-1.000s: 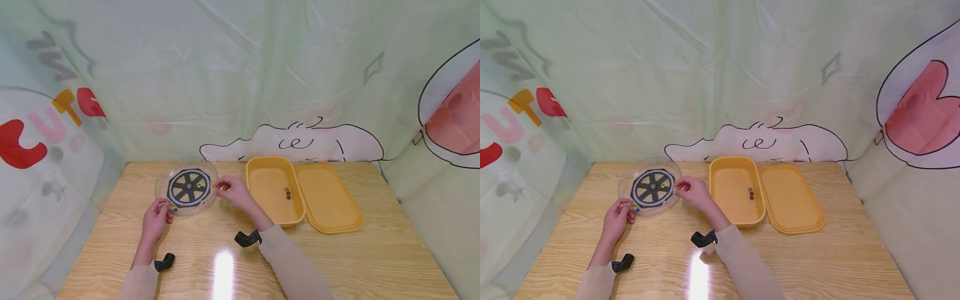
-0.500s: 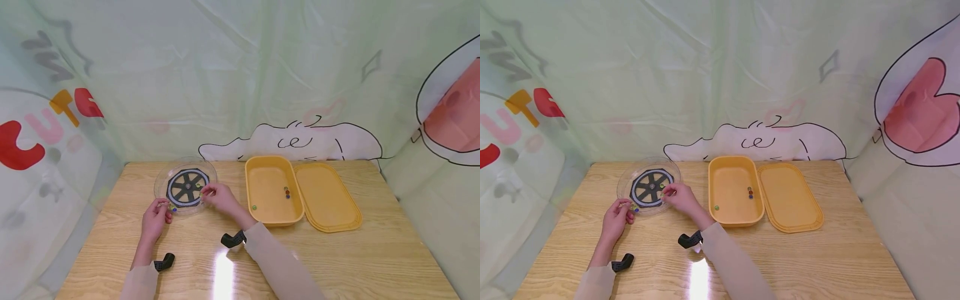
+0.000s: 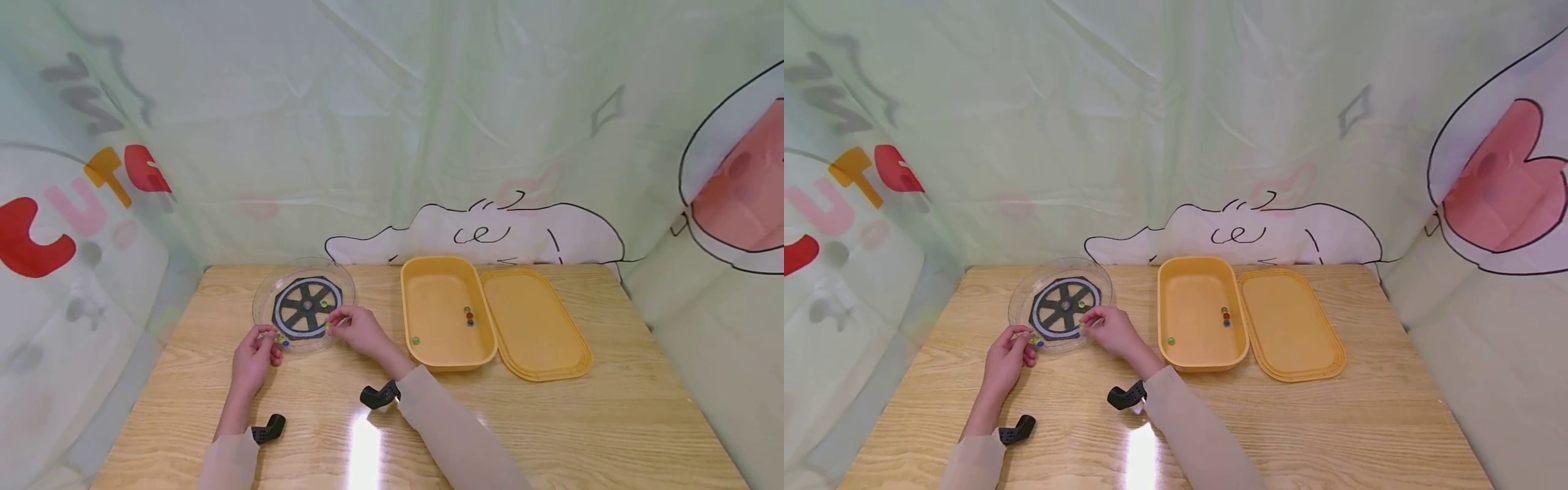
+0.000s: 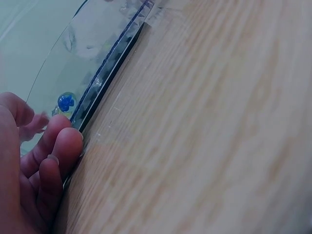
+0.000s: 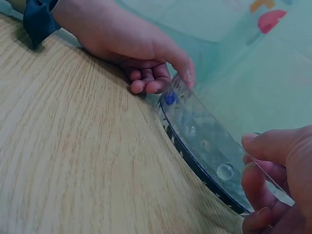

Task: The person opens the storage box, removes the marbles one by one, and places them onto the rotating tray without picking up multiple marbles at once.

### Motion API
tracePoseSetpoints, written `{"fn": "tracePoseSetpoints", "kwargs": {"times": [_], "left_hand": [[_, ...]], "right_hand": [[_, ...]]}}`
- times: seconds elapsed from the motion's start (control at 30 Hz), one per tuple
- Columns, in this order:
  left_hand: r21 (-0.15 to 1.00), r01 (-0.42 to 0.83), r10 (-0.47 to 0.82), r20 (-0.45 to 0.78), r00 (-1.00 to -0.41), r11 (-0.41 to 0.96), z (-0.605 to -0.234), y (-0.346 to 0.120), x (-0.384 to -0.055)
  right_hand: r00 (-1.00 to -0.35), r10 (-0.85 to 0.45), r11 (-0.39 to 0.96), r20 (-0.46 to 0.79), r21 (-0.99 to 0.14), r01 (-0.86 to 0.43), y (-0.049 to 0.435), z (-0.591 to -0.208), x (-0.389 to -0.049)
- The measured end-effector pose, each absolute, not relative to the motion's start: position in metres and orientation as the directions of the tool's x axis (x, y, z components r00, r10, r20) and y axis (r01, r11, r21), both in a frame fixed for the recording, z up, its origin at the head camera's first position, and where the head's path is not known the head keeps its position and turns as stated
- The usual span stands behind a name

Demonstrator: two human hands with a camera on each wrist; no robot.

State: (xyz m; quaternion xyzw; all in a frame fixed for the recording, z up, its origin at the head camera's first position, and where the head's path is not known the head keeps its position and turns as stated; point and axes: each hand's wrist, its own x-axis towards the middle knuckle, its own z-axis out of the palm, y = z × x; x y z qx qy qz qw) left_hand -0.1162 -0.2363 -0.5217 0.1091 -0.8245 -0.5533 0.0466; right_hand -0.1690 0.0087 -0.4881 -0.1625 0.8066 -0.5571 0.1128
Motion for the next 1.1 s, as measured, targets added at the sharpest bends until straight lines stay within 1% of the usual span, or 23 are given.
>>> {"fn": "tracePoseSetpoints", "kwargs": {"times": [0.23,0.57,0.83,1.0,1.1], "left_hand": [[0.923,-0.129,-0.231,-0.045,-0.972,0.362,-0.526,-0.236,-0.116],[0.920,-0.130,-0.245,-0.038,-0.969,0.369,-0.525,-0.236,-0.115],[0.914,-0.142,-0.248,-0.048,-0.968,0.379,-0.523,-0.236,-0.115],[0.913,-0.142,-0.242,-0.049,-0.969,0.382,-0.522,-0.236,-0.116],[0.917,-0.136,-0.237,-0.047,-0.970,0.376,-0.522,-0.236,-0.116]], "right_hand": [[-0.920,-0.392,0.307,-0.005,-0.944,-0.125,0.011,-0.489,-0.168],[-0.923,-0.384,0.316,-0.002,-0.940,-0.130,0.015,-0.482,-0.166],[-0.932,-0.362,0.306,0.017,-0.942,-0.136,0.025,-0.468,-0.169],[-0.938,-0.346,0.289,0.031,-0.947,-0.138,0.036,-0.453,-0.171],[-0.944,-0.330,0.300,0.019,-0.946,-0.124,0.045,-0.444,-0.171]]}}
